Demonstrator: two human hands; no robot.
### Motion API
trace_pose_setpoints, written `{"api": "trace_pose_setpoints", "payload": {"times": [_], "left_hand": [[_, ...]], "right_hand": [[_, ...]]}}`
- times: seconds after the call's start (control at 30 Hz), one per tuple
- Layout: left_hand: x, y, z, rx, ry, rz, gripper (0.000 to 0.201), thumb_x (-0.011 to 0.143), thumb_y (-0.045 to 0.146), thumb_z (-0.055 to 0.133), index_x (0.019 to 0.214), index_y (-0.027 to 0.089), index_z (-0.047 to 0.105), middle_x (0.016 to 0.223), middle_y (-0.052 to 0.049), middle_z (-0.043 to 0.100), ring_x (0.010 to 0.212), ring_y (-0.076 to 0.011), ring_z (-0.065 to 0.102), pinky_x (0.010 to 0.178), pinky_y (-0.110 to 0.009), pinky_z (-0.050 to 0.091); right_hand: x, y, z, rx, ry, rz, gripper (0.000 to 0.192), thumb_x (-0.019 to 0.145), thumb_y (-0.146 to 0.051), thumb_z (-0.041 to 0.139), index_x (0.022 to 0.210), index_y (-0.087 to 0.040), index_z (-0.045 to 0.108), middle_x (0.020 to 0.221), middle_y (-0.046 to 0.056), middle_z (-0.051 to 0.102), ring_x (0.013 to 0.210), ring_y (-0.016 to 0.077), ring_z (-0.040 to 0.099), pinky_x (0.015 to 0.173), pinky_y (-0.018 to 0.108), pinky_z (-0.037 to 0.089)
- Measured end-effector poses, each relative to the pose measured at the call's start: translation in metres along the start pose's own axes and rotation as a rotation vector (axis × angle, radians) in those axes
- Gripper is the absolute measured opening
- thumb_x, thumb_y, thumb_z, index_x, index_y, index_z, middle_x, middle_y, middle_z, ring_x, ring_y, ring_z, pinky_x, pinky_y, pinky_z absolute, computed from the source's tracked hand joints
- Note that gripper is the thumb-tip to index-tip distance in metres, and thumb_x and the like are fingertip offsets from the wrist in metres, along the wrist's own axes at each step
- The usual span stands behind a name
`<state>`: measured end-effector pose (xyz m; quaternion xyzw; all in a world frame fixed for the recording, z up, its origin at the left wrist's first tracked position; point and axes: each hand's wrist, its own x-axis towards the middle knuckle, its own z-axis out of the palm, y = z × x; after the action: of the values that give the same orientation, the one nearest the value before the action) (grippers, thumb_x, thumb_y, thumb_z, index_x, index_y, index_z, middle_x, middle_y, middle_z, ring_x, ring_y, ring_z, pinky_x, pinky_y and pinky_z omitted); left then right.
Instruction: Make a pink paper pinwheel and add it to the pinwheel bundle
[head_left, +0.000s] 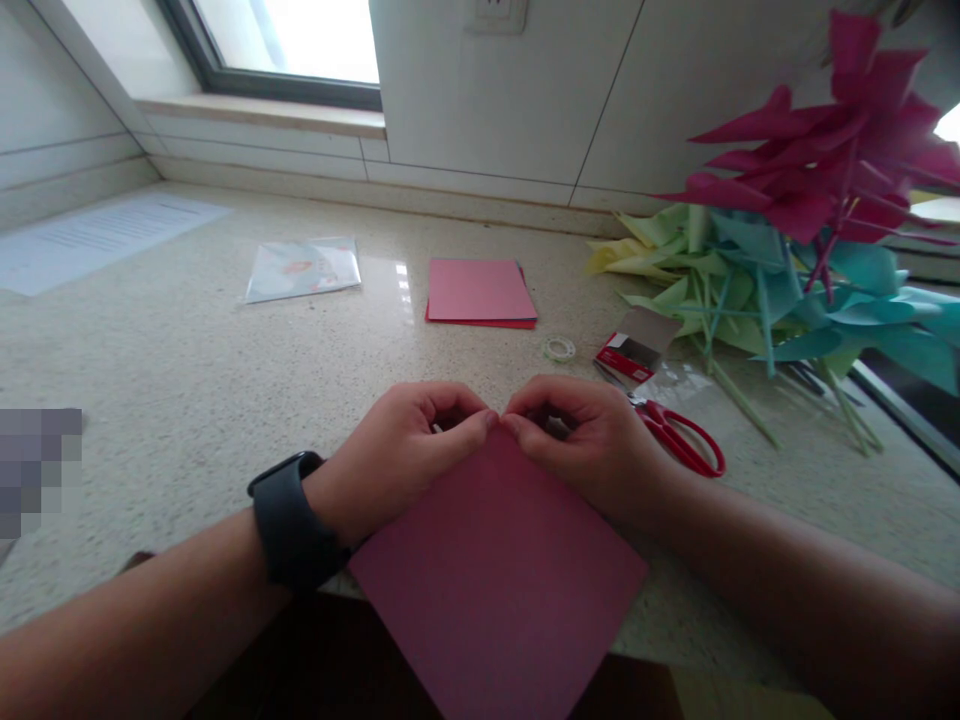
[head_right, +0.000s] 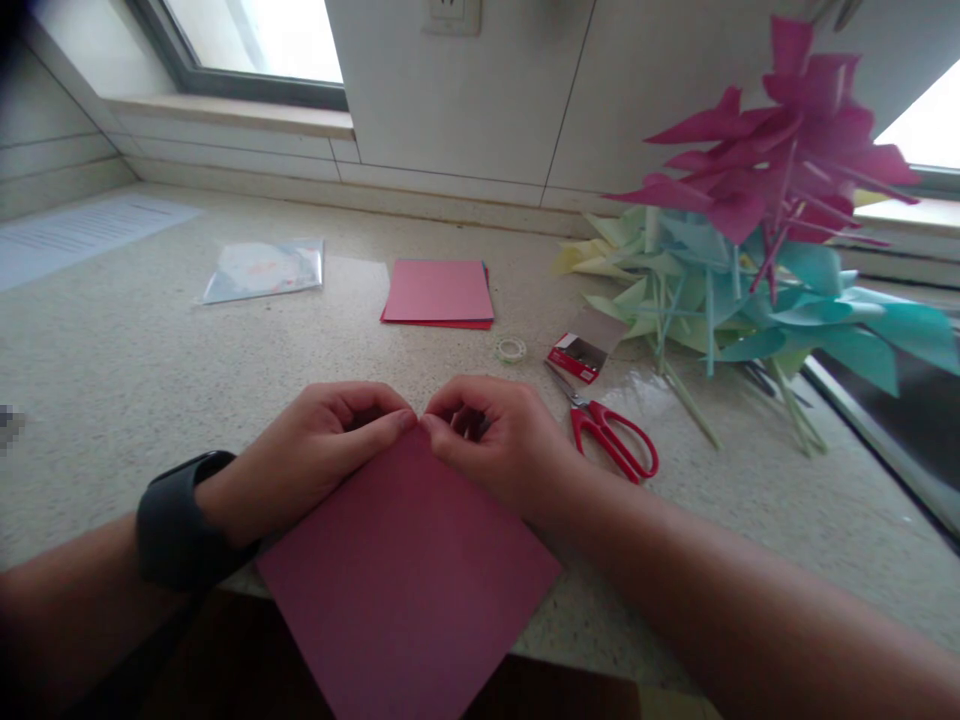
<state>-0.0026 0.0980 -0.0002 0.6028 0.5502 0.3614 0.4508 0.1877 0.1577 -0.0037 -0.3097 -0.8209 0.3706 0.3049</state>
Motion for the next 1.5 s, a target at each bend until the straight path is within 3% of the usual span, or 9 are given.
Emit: {"api": "trace_pose_setpoints", "payload": {"times": [1.03, 1.5], "left_hand": [[-0.0027, 0.0005, 0.0007, 0.054, 0.0, 0.023, 0.023, 0.092, 0.033, 0.058, 0.081, 0.017, 0.071, 0.076, 0.002, 0.069, 0.07, -0.0121, 0.059, 0.061, -0.021, 0.044], [-0.0025, 0.0002, 0.0011, 0.042, -0.009, 0.012, 0.026, 0.092, 0.036, 0.057, 0.082, 0.016, 0.071, 0.077, 0.0, 0.069, 0.071, -0.0138, 0.059, 0.062, -0.023, 0.044]], "right_hand": [[-0.0001, -0.0002, -0.0006, 0.055, -0.03, 0.004, 0.006, 0.08, -0.018, 0.061, 0.077, -0.016, 0.066, 0.063, -0.002, 0.062, 0.057, 0.0096, 0.054, 0.05, 0.019, 0.041], [-0.002, 0.0028, -0.0021, -0.067, -0.018, -0.057, 0.01, 0.084, -0.019, 0.06, 0.077, -0.017, 0.067, 0.067, -0.001, 0.064, 0.062, 0.0113, 0.056, 0.057, 0.022, 0.043]]}}
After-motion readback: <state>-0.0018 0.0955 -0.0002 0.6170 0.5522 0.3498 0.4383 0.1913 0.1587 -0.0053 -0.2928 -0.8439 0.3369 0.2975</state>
